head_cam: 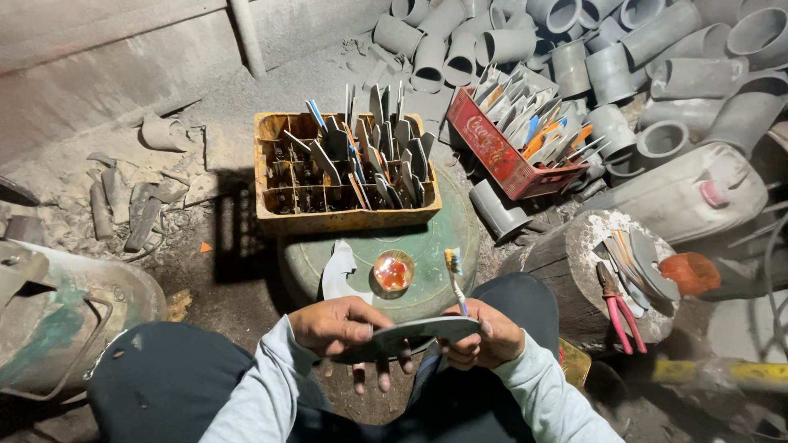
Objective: The person sits on the floor and applies a reddish liquid to curved ceramic pieces using a toothbrush. They repeatedly dip the brush into a small container, paint the surface of each piece, and place it into a crate. The person also briefly handles a small tin and a pair of pliers.
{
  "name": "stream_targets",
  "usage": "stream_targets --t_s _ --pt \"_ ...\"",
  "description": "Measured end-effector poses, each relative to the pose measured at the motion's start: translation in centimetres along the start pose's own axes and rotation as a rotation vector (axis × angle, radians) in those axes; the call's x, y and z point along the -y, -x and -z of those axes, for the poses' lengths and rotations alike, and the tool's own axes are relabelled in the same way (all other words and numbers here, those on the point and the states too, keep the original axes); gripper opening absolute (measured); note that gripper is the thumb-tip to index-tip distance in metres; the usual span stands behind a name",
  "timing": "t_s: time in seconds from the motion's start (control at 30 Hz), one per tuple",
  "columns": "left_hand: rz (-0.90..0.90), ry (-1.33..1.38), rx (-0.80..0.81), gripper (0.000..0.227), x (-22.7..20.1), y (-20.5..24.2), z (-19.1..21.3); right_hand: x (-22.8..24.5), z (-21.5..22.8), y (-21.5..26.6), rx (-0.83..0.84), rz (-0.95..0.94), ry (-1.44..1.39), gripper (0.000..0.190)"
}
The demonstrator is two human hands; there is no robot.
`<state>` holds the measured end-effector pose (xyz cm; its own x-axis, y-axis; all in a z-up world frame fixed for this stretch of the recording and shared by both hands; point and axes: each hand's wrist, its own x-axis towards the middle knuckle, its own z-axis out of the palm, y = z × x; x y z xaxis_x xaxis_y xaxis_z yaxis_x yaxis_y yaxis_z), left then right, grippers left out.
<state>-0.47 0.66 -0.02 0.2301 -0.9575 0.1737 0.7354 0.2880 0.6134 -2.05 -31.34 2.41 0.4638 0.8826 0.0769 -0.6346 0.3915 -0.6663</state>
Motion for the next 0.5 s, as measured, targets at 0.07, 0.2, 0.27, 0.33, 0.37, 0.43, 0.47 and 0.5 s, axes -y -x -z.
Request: stream_targets --t_s 0.07,0.2,0.27,0.33,0.37,0.43,0.47,0.5 --pt "-0.058 -0.052 -0.086 0.052 0.2 0.3 0.0 0.8 0.0 -0.6 -0.327 -0.112 0.01 0.054" --pt "-0.227 0.005 -0.259 0.053 0.1 0.9 -0.1 3.1 0.0 -1.8 -0.74 0.121 0.229 0.056" --pt "-0.332 -0.078 -0.392 0.059 -0.2 0.7 -0.2 3.0 -0.3 -2.4 -1.006 0.269 0.608 0.04" --pt "-0.41 -0.1 -0.502 0.061 -0.6 0.2 -0.4 2.6 -0.7 -3.1 -1.166 0.359 0.947 0.029" --pt "-0.435 -0.078 -0.546 0.061 -0.8 0.0 -0.5 1.8 -1.2 -3.4 -1.193 0.374 1.094 0.027" --pt "-0.473 -0.037 -0.612 0.058 -0.7 -0.4 -0.7 0.5 -1.5 -4.4 -1.173 0.377 1.323 0.024" --pt "-0.48 -0.019 -0.628 0.057 -0.6 -0.6 -0.8 -0.2 -1.8 -4.9 -1.134 0.369 1.403 0.023" --pt "-0.488 -0.002 -0.644 0.055 -0.5 -0.7 -0.8 -0.8 -2.0 -5.3 -1.094 0.36 1.482 0.022"
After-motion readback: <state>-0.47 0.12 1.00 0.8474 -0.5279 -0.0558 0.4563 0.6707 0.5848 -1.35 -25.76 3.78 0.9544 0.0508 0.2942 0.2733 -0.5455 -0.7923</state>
